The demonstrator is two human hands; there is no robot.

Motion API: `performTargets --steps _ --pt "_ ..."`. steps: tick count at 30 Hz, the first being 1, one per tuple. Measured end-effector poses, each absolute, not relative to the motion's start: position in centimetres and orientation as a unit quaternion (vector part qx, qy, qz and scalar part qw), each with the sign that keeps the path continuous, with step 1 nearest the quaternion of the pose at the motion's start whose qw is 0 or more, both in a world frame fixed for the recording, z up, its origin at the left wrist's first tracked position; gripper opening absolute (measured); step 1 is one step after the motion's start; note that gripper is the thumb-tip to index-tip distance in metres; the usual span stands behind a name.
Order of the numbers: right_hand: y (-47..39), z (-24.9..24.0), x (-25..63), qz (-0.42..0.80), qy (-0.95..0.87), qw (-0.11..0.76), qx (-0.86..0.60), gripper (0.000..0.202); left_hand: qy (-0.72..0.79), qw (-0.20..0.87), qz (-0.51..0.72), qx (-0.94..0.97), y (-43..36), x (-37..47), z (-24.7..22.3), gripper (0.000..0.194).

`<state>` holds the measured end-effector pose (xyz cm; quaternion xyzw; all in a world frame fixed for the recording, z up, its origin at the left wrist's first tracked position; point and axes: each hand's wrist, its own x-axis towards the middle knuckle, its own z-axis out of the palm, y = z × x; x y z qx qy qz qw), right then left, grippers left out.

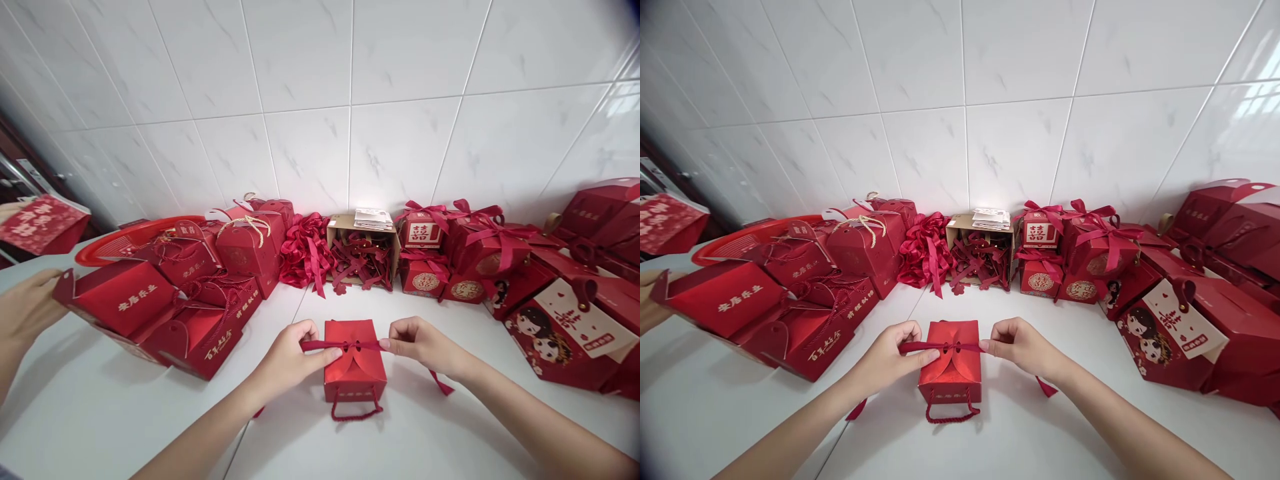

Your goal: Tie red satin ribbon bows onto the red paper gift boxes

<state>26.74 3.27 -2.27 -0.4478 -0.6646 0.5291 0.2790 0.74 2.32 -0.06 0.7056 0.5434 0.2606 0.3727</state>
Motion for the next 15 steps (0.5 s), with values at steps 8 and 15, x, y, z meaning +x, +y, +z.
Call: performTargets --steps 8,15 --pt "1.7 0.8 27.5 0.633 -0.601 0.281 -0.399 0.039 0.518 0.401 0.266 0.707 2.1 0.2 0.2 0.031" --pt "0.7 3.2 26.9 0.705 -0.526 0.333 -0.339 0.029 0.456 0.25 0.298 0.8 1.3 2.5 2.1 0.032"
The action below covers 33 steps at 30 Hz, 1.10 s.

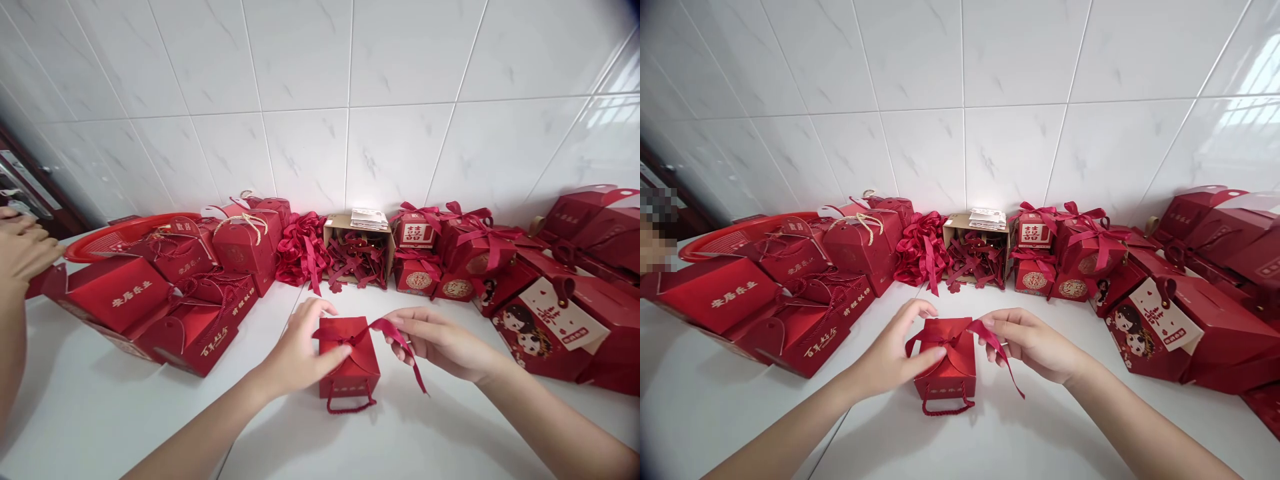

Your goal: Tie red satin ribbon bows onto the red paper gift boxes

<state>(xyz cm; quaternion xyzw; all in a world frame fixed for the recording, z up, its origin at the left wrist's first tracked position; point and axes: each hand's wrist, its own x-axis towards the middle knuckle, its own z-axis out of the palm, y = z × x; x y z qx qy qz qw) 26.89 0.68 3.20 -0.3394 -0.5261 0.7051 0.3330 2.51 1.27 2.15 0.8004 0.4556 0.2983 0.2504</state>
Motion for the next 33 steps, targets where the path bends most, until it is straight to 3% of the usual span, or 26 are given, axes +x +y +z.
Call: performTargets --steps 3,7,11,18,23,26,29,33 --pt "0.4 3.8 26.2 0.691 -0.528 0.364 -0.334 0.025 0.422 0.216 0.273 0.837 0.9 4.8 2.5 0.042" --pt "-0.2 3.9 26.0 0.636 -0.568 0.364 -0.375 0.027 0.435 0.128 0.341 0.824 1.7 6.0 2.1 0.034" --pt "-0.1 2.7 26.0 0.542 -0.63 0.334 -0.446 0.031 0.438 0.04 0.376 0.816 2.7 5.2 1.7 0.04" --pt "1.7 -0.2 22.8 0.404 -0.717 0.393 -0.41 0.027 0.451 -0.021 0.369 0.812 1.8 4.7 1.8 0.036" --pt "1.6 -0.7 21.4 0.396 -0.708 0.433 -0.392 0.029 0.439 0.119 0.347 0.82 1.2 2.8 2.8 0.04" --pt "1.5 -0.9 21.6 0.443 -0.696 0.417 -0.381 0.029 0.439 0.241 0.327 0.801 1.7 1.1 2.3 0.042" --pt "1.5 -0.9 22.0 0.459 -0.719 0.392 -0.344 0.029 0.493 0.35 0.308 0.735 2.8 0.0 0.8 0.021" --pt "1.3 -0.6 22.0 0.478 -0.729 0.362 -0.331 0.03 0.48 0.522 0.256 0.657 3.8 -0.2 -1.2 0.03"
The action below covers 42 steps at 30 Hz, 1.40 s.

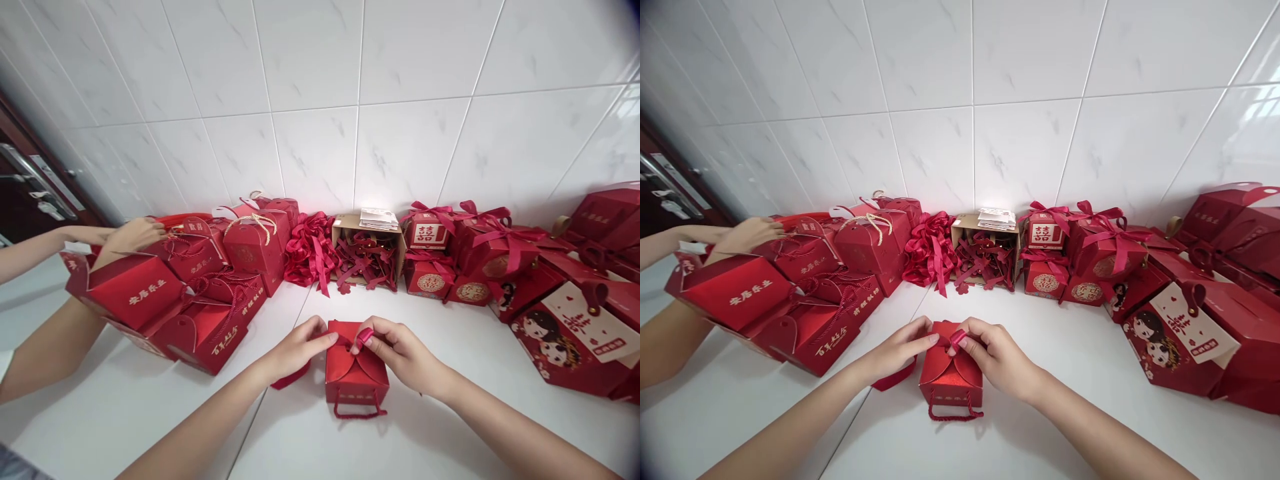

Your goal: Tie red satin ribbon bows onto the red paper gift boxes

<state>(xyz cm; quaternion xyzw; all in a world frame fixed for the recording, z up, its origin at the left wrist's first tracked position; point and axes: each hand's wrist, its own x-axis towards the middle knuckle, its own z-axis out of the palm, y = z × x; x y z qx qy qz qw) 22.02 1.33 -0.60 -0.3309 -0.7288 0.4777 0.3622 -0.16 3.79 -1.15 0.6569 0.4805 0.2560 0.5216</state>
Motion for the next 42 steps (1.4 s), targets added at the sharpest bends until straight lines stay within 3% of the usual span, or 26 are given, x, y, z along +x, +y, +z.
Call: performTargets --steps 5,13,16,20,26,30,33,36,39,42 --pt "0.9 -0.4 20.9 0.457 -0.7 0.37 -0.405 0.025 0.467 0.566 0.244 0.633 3.7 -0.1 -0.7 0.028" --pt "0.8 -0.6 19.7 0.382 -0.678 0.387 -0.495 0.014 0.448 0.531 0.227 0.683 1.8 0.8 5.8 0.03" --pt "0.7 -0.6 19.7 0.355 -0.699 0.384 -0.488 0.013 0.409 0.579 0.236 0.664 1.8 2.4 7.4 0.025" --pt "0.4 -0.7 20.0 0.356 -0.739 0.386 -0.422 0.01 0.364 0.565 0.293 0.68 3.1 4.8 8.2 0.024" --pt "0.4 -1.0 20.2 0.394 -0.713 0.388 -0.43 0.034 0.35 0.524 0.333 0.701 5.3 5.9 7.8 0.033" --pt "0.7 -0.9 20.3 0.428 -0.703 0.393 -0.41 0.038 0.393 0.443 0.308 0.745 5.0 3.6 6.3 0.041" --pt "0.8 -0.8 20.4 0.433 -0.704 0.399 -0.397 0.039 0.441 0.398 0.269 0.758 3.9 2.1 4.6 0.033" --pt "0.9 -1.0 20.3 0.449 -0.683 0.417 -0.398 0.034 0.454 0.38 0.308 0.745 2.6 1.9 3.1 0.017" --pt "0.9 -1.3 20.1 0.496 -0.62 0.466 -0.39 0.02 0.434 0.375 0.35 0.74 1.7 2.2 2.0 0.015" --pt "0.9 -1.5 20.0 0.505 -0.6 0.49 -0.38 0.025 0.416 0.372 0.367 0.744 1.4 2.4 1.0 0.015"
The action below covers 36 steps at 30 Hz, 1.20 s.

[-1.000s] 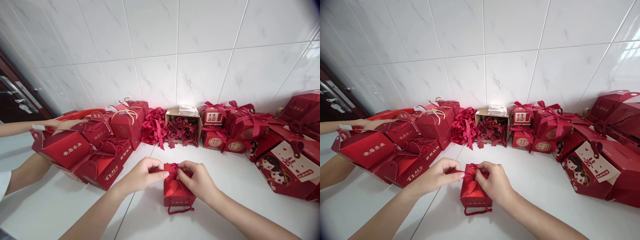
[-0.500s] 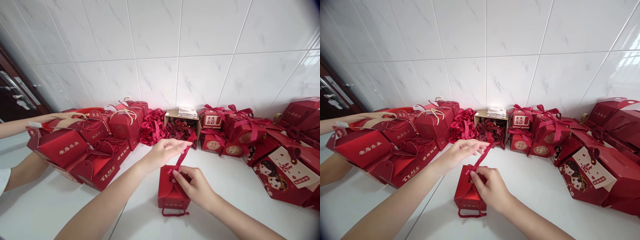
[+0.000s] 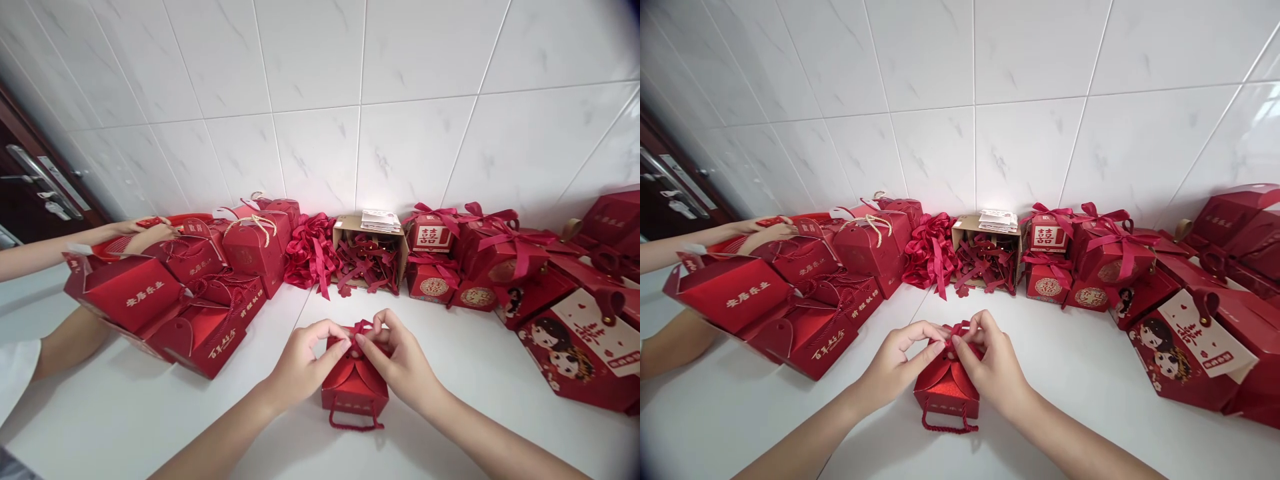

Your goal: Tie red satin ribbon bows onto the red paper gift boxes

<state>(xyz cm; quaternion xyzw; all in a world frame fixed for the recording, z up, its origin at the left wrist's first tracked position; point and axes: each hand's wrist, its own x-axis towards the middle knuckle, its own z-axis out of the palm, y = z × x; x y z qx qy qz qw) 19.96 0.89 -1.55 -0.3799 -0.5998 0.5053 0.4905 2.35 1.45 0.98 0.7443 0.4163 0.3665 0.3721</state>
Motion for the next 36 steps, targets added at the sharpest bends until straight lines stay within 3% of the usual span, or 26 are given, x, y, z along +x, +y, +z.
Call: performTargets --steps 7,13,20,28,32,36 --pt "0.7 -1.4 20.2 0.413 -0.659 0.467 -0.421 0.015 0.422 0.271 0.406 0.764 1.6 2.8 -1.4 0.006" --pt "0.6 -1.3 20.5 0.285 -0.718 0.463 -0.436 0.015 0.411 0.197 0.455 0.765 1.8 3.1 -2.2 0.015" --pt "0.8 -2.0 20.6 0.23 -0.723 0.434 -0.486 0.018 0.399 0.15 0.465 0.776 1.9 3.0 -2.6 0.022" --pt "1.4 -1.1 20.9 0.51 -0.617 0.385 -0.46 0.025 0.383 0.147 0.444 0.796 2.3 3.2 -2.3 0.021" --pt "1.1 -1.3 20.4 0.532 -0.575 0.426 -0.452 0.029 0.39 0.187 0.483 0.762 2.9 3.5 -2.2 0.026" --pt "0.9 -1.7 20.0 0.523 -0.556 0.458 -0.456 0.032 0.405 0.116 0.472 0.774 2.8 3.4 -1.6 0.004"
